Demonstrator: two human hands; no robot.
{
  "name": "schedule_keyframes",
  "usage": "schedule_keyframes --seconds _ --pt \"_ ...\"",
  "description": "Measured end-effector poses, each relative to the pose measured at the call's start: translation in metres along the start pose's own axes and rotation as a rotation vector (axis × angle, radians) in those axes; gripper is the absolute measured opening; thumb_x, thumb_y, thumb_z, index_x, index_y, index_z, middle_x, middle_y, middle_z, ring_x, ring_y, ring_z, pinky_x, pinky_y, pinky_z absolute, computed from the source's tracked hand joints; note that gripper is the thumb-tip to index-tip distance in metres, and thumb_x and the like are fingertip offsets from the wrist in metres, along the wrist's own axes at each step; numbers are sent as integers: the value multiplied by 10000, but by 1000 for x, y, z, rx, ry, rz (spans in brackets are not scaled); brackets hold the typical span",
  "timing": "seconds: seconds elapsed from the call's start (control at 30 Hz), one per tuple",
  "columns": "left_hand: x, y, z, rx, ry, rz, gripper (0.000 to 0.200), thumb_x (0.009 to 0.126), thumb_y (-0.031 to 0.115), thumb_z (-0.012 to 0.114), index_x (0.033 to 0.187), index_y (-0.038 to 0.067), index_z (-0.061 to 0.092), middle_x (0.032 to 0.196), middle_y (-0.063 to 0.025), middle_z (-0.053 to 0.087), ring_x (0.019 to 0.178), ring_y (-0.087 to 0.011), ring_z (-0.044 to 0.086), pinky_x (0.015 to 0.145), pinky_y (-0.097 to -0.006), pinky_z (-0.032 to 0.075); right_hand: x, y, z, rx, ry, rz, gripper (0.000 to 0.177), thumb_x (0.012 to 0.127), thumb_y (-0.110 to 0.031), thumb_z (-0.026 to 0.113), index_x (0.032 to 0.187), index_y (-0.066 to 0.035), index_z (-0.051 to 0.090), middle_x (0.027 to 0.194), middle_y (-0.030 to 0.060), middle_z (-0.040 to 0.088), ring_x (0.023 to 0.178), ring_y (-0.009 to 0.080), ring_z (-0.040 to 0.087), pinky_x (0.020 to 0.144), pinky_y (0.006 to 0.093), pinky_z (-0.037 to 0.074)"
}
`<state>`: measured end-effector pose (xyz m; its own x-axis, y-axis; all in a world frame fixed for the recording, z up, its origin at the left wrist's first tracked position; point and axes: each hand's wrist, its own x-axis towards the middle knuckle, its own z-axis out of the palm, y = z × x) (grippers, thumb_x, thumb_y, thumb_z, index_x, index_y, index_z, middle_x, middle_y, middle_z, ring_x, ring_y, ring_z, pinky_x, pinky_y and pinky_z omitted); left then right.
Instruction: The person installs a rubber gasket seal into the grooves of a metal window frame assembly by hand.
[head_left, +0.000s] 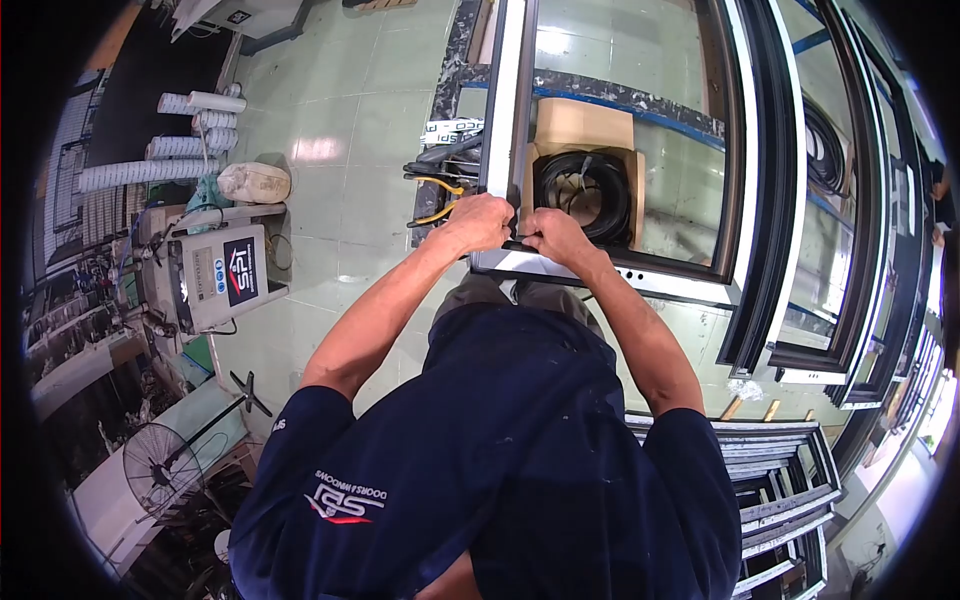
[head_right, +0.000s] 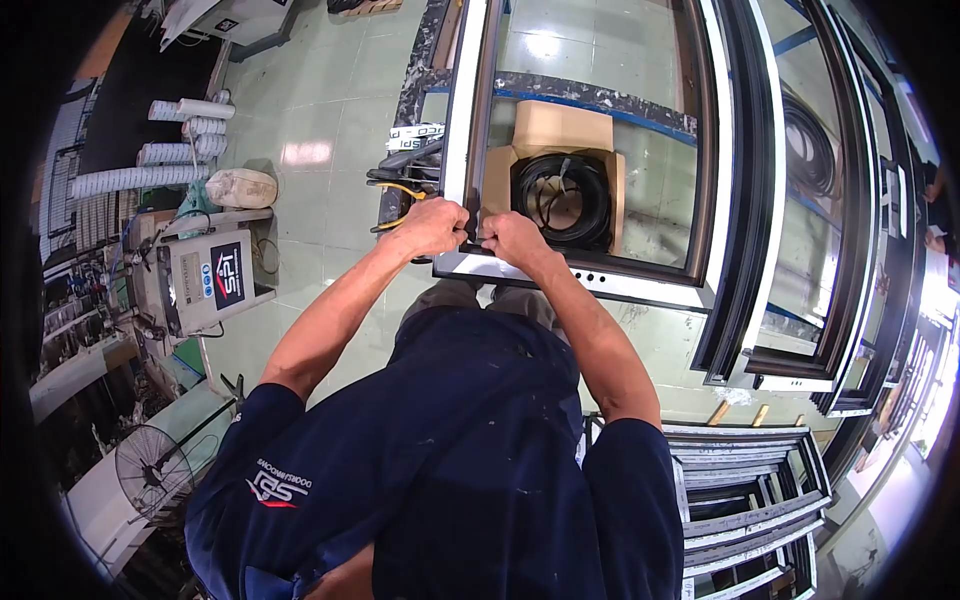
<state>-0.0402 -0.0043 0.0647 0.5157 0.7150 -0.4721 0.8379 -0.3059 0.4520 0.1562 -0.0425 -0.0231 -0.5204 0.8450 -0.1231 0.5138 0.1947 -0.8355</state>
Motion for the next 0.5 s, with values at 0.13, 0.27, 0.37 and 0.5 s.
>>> schedule_keyframes --seconds 0.13,0.27,0.37,0.5 --pt "-1 5 -2 49 -16 -11 130 788 163 694 778 37 666 765 -192 678 833 -403 669 745 -516 517 0 5 0 -20 -1 -65 192 739 -96 787 737 -19 611 777 164 648 796 402 640 698 476 502" --pt "-1 5 -1 58 -14 -24 123 788 159 687 795 38 667 790 -198 685 856 -415 670 756 -522 521 1 2 -3 32 -21 -26 200 746 -85 777 714 -19 591 766 168 636 791 408 632 691 473 496" --pt "-1 7 -3 68 -26 -21 118 786 158 683 798 41 668 796 -199 686 855 -415 671 755 -525 521 3 6 -3 48 -45 -42 205 749 -107 786 729 -16 603 765 171 643 793 407 636 689 463 497" --pt "-1 7 -6 118 -45 71 99 790 138 673 793 40 667 788 -194 685 853 -407 675 747 -524 522 0 12 1 150 -105 117 190 753 -145 801 801 -16 670 792 163 683 771 342 662 704 412 514"
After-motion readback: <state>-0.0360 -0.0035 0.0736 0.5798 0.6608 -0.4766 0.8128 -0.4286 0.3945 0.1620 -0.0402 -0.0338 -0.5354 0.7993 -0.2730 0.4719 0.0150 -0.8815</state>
